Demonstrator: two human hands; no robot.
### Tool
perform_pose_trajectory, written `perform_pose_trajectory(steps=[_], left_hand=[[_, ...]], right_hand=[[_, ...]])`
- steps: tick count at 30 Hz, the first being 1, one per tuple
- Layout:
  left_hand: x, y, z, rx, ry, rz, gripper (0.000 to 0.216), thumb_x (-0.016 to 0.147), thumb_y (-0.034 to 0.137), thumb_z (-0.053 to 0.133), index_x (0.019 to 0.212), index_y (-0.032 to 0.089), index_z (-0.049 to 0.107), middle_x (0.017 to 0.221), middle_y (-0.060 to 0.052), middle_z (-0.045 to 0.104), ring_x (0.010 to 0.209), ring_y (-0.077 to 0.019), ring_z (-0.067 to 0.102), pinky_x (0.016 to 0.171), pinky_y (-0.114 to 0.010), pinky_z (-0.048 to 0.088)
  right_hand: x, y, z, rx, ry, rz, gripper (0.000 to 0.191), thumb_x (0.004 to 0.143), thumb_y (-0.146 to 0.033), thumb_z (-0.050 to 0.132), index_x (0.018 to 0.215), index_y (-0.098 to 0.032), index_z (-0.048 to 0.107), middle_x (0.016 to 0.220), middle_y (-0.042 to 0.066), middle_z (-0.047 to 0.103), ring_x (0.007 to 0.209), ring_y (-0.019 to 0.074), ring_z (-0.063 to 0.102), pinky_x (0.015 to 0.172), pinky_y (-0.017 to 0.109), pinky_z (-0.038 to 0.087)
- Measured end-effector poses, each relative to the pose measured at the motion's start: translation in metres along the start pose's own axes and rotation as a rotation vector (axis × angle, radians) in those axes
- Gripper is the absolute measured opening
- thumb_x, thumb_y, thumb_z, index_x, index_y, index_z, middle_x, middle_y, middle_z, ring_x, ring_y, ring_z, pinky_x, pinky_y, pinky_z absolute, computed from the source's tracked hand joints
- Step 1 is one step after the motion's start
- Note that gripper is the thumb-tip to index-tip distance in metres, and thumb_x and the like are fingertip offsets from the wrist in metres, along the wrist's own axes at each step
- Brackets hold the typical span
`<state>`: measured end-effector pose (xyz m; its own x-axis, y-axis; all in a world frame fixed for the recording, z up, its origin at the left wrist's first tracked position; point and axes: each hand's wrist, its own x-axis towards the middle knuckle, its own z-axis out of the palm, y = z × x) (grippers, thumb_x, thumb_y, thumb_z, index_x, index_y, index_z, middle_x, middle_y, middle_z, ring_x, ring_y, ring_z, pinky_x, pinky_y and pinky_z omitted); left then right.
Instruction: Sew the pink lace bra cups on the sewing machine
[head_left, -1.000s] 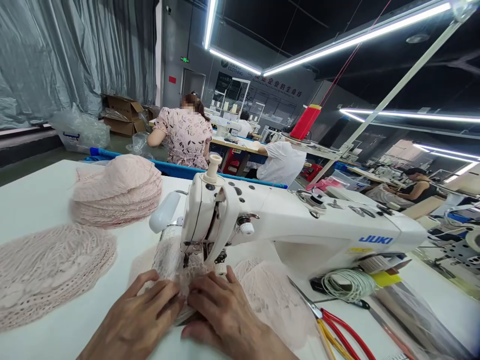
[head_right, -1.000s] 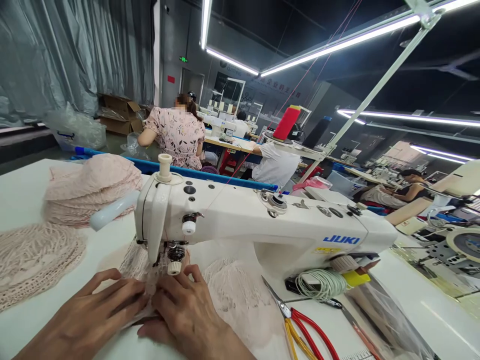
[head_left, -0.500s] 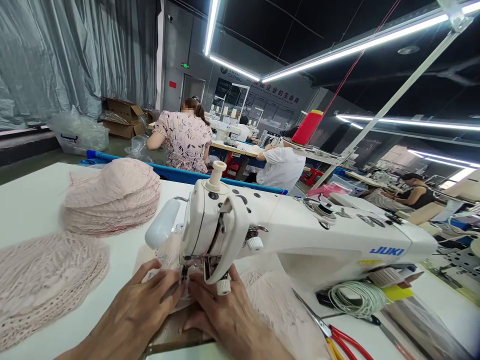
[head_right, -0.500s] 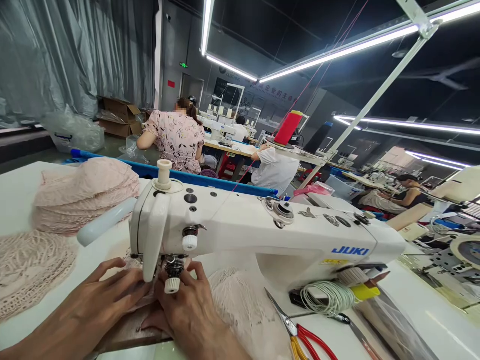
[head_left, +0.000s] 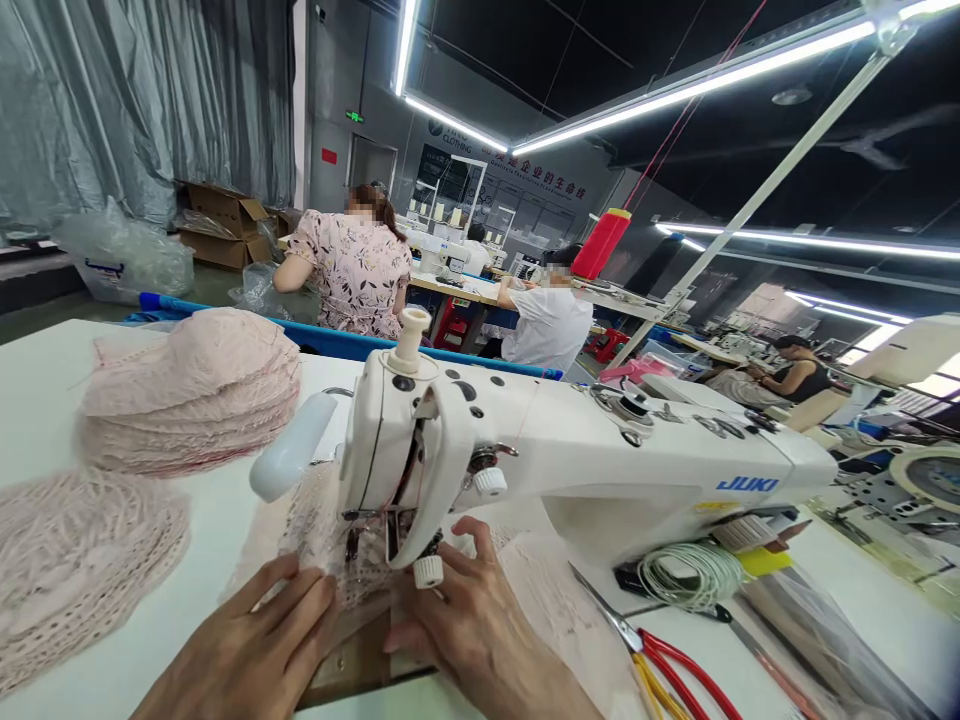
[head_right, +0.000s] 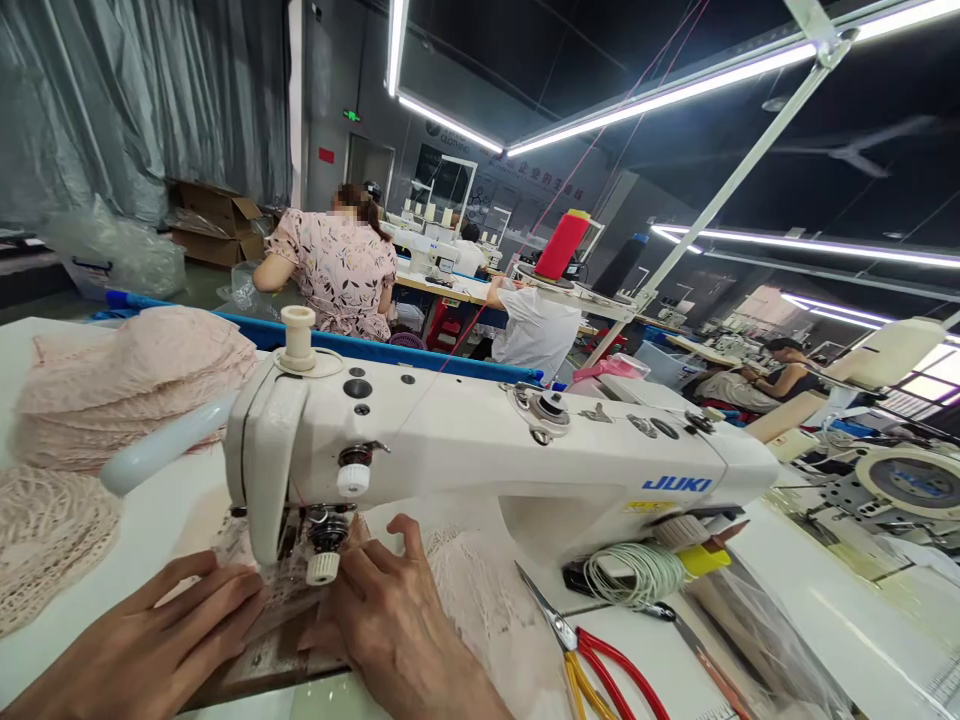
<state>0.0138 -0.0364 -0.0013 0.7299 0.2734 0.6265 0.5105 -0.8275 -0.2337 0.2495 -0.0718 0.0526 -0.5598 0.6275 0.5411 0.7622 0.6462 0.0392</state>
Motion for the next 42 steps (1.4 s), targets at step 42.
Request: perform_pose_trajectory(steps=[42], left_hand=[[0.017, -0.037, -0.01, 0.025, -0.123, -0.23, 0.037, 0.099, 0.044, 0.046, 0.11, 0.014, 0.066, 0.104, -0.01, 0.071, 0.094, -0.0248, 0.063, 0.094, -0.042, 0.04]], right_hand=[[0.006, -0.013, 0.02, 0.035, 0.073, -0.033, 0.033, 0.097, -0.047, 0.052, 0.098, -0.016, 0.06, 0.088, 0.005, 0.071, 0.077, 0.0178, 0.062, 0.087, 0.04, 0.036]])
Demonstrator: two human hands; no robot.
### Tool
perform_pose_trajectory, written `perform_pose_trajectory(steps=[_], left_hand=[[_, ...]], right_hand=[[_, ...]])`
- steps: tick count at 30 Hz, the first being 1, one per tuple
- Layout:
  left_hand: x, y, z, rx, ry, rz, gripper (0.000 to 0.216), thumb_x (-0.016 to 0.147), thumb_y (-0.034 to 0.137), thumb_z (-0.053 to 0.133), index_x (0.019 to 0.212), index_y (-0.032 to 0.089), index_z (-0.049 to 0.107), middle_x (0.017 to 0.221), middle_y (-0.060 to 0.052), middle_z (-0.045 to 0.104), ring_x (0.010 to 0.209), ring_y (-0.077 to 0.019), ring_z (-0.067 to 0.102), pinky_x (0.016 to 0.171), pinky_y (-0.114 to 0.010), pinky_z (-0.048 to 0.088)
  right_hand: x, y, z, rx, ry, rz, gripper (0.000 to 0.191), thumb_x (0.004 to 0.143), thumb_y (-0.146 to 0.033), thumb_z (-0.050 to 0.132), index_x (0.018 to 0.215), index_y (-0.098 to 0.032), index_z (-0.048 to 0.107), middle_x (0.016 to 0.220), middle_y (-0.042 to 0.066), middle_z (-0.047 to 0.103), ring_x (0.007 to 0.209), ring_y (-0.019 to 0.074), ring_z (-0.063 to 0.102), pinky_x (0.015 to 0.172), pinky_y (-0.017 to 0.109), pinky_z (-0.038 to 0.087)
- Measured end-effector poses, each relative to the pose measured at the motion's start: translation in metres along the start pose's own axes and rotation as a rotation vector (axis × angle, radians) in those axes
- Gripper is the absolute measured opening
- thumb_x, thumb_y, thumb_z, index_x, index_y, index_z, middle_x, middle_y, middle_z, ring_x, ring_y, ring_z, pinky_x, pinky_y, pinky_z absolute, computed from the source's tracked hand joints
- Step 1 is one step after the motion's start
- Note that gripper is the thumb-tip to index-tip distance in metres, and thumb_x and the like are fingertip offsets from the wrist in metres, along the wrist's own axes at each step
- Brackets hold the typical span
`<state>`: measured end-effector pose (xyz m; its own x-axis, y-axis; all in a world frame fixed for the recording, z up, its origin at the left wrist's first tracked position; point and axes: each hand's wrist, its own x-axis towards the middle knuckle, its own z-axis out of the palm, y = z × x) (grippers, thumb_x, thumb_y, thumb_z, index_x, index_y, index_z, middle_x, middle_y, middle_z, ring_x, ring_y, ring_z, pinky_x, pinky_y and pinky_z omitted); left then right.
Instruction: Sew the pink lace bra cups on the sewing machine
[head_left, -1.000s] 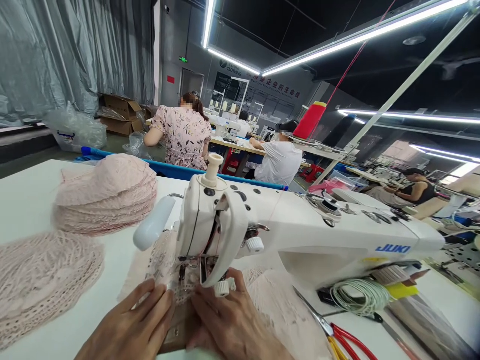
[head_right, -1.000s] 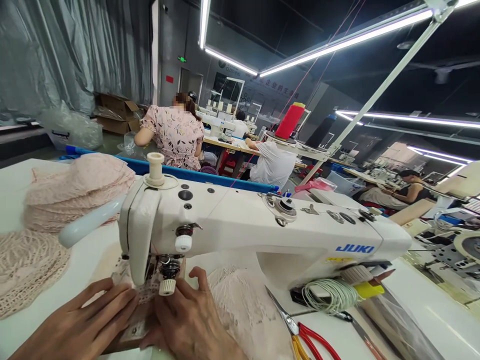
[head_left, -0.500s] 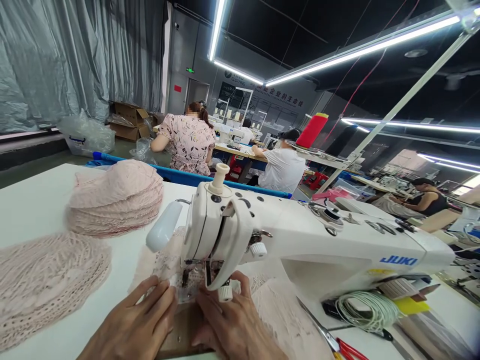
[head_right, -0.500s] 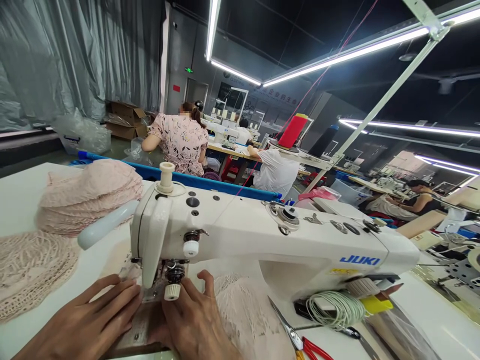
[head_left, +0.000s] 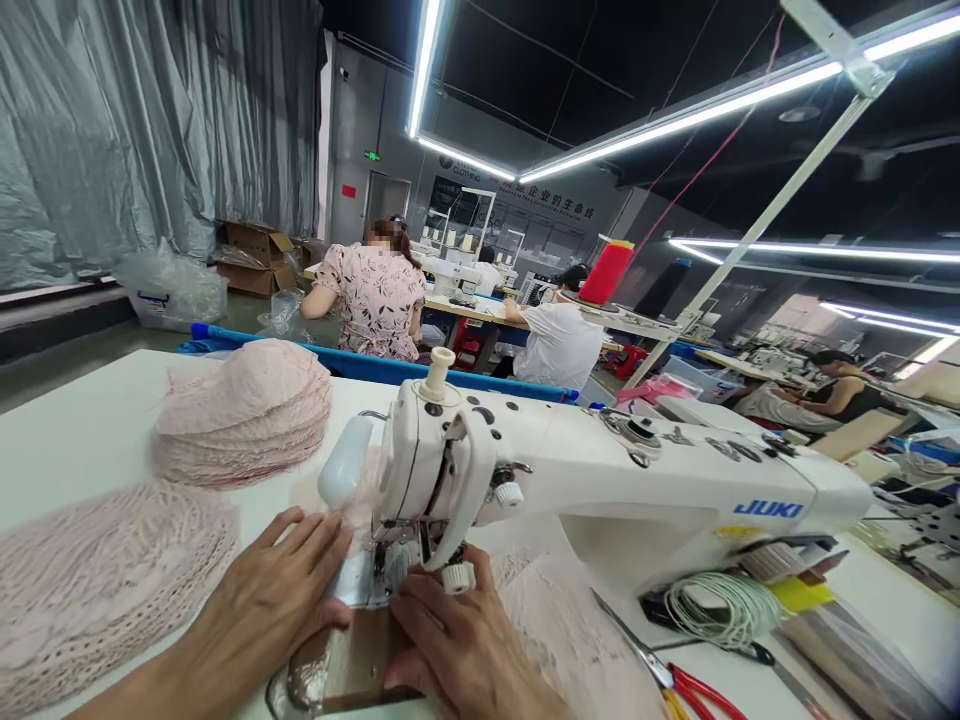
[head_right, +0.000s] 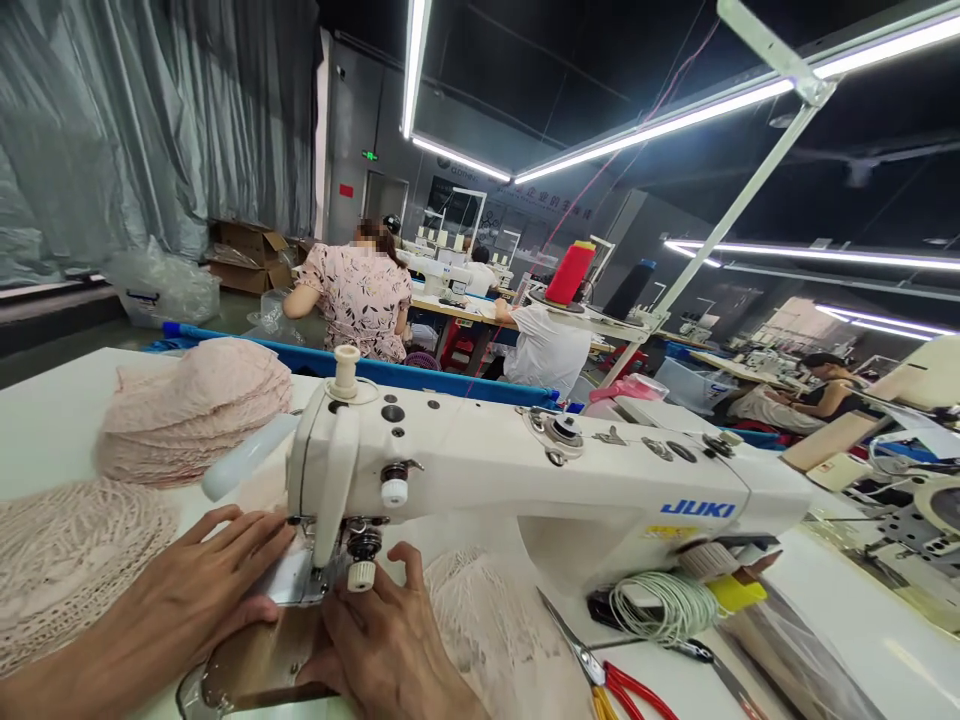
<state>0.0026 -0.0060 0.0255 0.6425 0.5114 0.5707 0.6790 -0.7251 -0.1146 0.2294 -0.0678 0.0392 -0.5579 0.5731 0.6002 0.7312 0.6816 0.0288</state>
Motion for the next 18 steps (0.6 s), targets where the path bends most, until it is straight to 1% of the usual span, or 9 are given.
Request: perform_pose_trajectory(steps=[2, 4, 6, 8, 11, 13, 15, 16, 18], left_hand=[[-0.004, 0.011, -0.006, 0.013, -0.018, -0.03, 0.034, 0.094, 0.042, 0.056, 0.102, 0.011, 0.069, 0.091, -0.01, 0.072, 0.081, -0.0248, 0.064, 0.084, -0.041, 0.044], [-0.009, 0.027, -0.019, -0.054, 0.011, -0.053, 0.03, 0.09, 0.043, 0.062, 0.092, 0.014, 0.071, 0.084, -0.006, 0.072, 0.076, -0.0227, 0.064, 0.082, -0.038, 0.044], [-0.013, 0.041, -0.037, -0.203, 0.036, -0.031, 0.028, 0.095, 0.042, 0.054, 0.082, 0.022, 0.069, 0.082, 0.0, 0.072, 0.074, -0.0175, 0.064, 0.084, -0.031, 0.044], [-0.016, 0.046, -0.057, -0.339, 0.04, 0.015, 0.037, 0.102, 0.038, 0.04, 0.079, 0.026, 0.067, 0.079, 0.005, 0.07, 0.071, -0.0131, 0.063, 0.08, -0.025, 0.042], [-0.024, 0.038, -0.076, -0.316, 0.08, 0.013, 0.034, 0.103, 0.04, 0.035, 0.099, 0.029, 0.067, 0.094, 0.004, 0.07, 0.083, -0.0143, 0.062, 0.087, -0.027, 0.038], [-0.039, 0.033, -0.078, -0.219, 0.084, 0.052, 0.03, 0.099, 0.046, 0.043, 0.11, 0.029, 0.065, 0.099, 0.002, 0.071, 0.088, -0.0167, 0.062, 0.095, -0.03, 0.034], [-0.061, 0.038, -0.073, -0.123, 0.116, 0.145, 0.037, 0.092, 0.056, 0.05, 0.105, 0.026, 0.068, 0.095, -0.001, 0.073, 0.085, -0.0194, 0.063, 0.095, -0.033, 0.035], [-0.074, 0.045, -0.07, -0.089, 0.136, 0.183, 0.037, 0.093, 0.055, 0.049, 0.101, 0.026, 0.07, 0.092, -0.002, 0.075, 0.083, -0.0199, 0.064, 0.095, -0.033, 0.035], [-0.101, 0.066, -0.065, -0.042, 0.167, 0.177, 0.034, 0.1, 0.038, 0.04, 0.096, 0.026, 0.071, 0.091, -0.002, 0.077, 0.088, -0.0187, 0.064, 0.1, -0.031, 0.033]], right_hand=[[0.001, -0.004, -0.001, 0.004, 0.005, -0.005, 0.035, 0.098, -0.05, 0.048, 0.096, -0.017, 0.061, 0.085, 0.004, 0.07, 0.076, 0.017, 0.062, 0.084, 0.038, 0.037], [0.001, -0.009, -0.005, 0.026, 0.027, -0.02, 0.04, 0.1, -0.051, 0.041, 0.091, -0.017, 0.061, 0.078, 0.003, 0.068, 0.074, 0.0167, 0.061, 0.08, 0.036, 0.038], [0.001, -0.015, -0.01, 0.077, 0.058, -0.047, 0.047, 0.102, -0.052, 0.033, 0.086, -0.017, 0.06, 0.076, 0.003, 0.066, 0.075, 0.0166, 0.06, 0.078, 0.035, 0.038], [-0.001, -0.021, -0.013, 0.116, 0.05, -0.073, 0.05, 0.1, -0.058, 0.033, 0.093, -0.017, 0.06, 0.089, 0.006, 0.067, 0.085, 0.0186, 0.06, 0.08, 0.034, 0.04], [-0.007, -0.033, -0.011, 0.076, 0.004, -0.118, 0.057, 0.093, -0.066, 0.044, 0.118, -0.016, 0.054, 0.117, 0.014, 0.061, 0.104, 0.0244, 0.056, 0.088, 0.038, 0.042], [-0.014, -0.047, -0.004, 0.014, -0.007, -0.153, 0.041, 0.096, -0.051, 0.05, 0.119, -0.016, 0.053, 0.12, 0.013, 0.061, 0.106, 0.0235, 0.055, 0.091, 0.038, 0.042], [-0.021, -0.065, 0.003, -0.038, 0.005, -0.156, 0.019, 0.098, -0.032, 0.05, 0.108, -0.017, 0.057, 0.109, 0.009, 0.065, 0.097, 0.0208, 0.057, 0.088, 0.037, 0.043], [-0.025, -0.076, 0.005, -0.057, 0.011, -0.143, 0.014, 0.097, -0.028, 0.05, 0.103, -0.017, 0.058, 0.104, 0.008, 0.066, 0.093, 0.0201, 0.058, 0.085, 0.036, 0.043], [-0.032, -0.099, 0.007, -0.074, 0.053, -0.118, 0.014, 0.097, -0.025, 0.049, 0.096, -0.016, 0.059, 0.095, 0.006, 0.066, 0.083, 0.019, 0.057, 0.077, 0.035, 0.043]])
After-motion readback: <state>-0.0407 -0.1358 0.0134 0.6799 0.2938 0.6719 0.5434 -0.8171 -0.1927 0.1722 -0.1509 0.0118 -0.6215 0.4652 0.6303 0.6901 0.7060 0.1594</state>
